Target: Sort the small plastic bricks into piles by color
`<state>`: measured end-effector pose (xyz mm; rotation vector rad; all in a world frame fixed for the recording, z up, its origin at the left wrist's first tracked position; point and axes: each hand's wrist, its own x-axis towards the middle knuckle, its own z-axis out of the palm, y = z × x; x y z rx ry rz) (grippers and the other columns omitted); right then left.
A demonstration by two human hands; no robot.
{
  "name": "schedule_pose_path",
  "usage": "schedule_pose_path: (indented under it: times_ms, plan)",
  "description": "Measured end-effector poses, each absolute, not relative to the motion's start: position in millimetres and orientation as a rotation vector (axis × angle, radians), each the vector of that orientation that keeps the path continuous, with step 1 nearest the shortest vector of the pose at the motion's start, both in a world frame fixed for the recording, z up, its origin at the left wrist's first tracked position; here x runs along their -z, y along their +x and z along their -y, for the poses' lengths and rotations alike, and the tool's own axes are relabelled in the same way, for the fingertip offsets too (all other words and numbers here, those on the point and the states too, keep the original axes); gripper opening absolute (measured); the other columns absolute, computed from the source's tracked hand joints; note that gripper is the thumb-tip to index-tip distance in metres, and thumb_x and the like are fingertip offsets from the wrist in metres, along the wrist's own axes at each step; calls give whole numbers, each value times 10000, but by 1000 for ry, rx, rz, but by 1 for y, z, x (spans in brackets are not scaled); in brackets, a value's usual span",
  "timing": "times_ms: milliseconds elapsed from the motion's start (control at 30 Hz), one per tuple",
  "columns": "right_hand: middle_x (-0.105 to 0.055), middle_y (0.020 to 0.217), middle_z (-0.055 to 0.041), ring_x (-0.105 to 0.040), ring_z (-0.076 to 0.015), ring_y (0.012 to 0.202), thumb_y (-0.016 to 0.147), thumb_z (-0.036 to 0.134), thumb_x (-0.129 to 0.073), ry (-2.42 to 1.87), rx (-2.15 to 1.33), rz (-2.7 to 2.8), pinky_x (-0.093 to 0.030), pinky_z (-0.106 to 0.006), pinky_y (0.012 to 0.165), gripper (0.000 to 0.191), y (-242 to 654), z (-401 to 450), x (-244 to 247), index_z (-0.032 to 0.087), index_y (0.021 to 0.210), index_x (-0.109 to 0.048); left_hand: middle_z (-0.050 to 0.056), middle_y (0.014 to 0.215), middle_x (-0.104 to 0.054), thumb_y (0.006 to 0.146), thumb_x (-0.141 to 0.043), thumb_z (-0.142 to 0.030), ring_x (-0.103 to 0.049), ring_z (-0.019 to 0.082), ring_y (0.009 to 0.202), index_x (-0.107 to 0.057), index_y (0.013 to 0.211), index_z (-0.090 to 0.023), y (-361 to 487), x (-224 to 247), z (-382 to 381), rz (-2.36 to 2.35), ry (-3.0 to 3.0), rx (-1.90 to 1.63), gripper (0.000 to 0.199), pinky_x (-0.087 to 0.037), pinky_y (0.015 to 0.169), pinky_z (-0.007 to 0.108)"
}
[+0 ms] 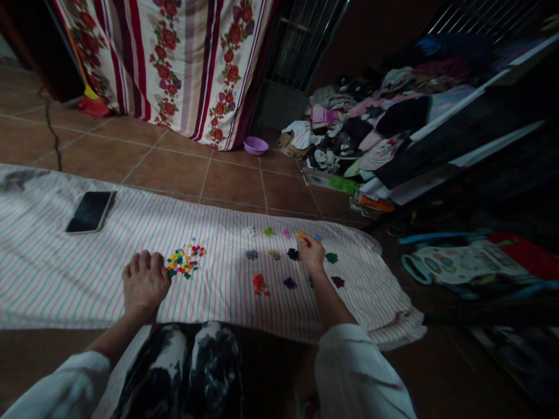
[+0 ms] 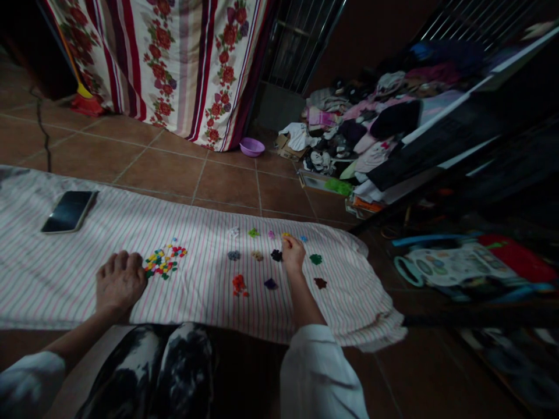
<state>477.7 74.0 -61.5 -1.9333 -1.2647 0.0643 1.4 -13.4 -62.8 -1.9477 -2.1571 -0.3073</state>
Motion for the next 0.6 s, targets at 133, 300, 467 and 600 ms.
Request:
schedule_pose_path:
  times_ms: [133,300,467,600]
  plan:
    - [-739,875,-118,-649,-266,877,748,291,-510,-2001,-34,1253,-498,-411,917,302,495,-79,57,169,835,-772,192,1254,-593,964,-345,-295,-486,364,1272,-610,1110,-136,1,63,14,2158,-1950,321,342,-383,970,473]
    - [-745,903,-104,-655,-253,893,767,261,-493,-2152,-22,1255,-498,-369,895,325,505,-88,51,175,913,-771,188,1248,-600,956,-360,-292,-488,361,1269,-611,1107,-145,0,64,15,2164,-1951,333,328,-385,971,479]
    - [-753,880,-101,-671,-243,854,777,243,-500,-2217,-31,1252,-498,-326,815,293,509,-95,49,186,935,-741,196,1283,-596,947,-369,-295,-481,361,1285,-617,1127,-145,-1,66,14,2177,-1957,342,341,-381,986,482]
    - [-752,843,-96,-679,-243,837,753,247,-514,-2193,-23,1263,-496,-310,768,253,512,-98,51,193,888,-720,206,1323,-584,929,-391,-293,-460,372,1322,-624,1147,-145,-1,67,13,2212,-1968,380,352,-369,1015,503]
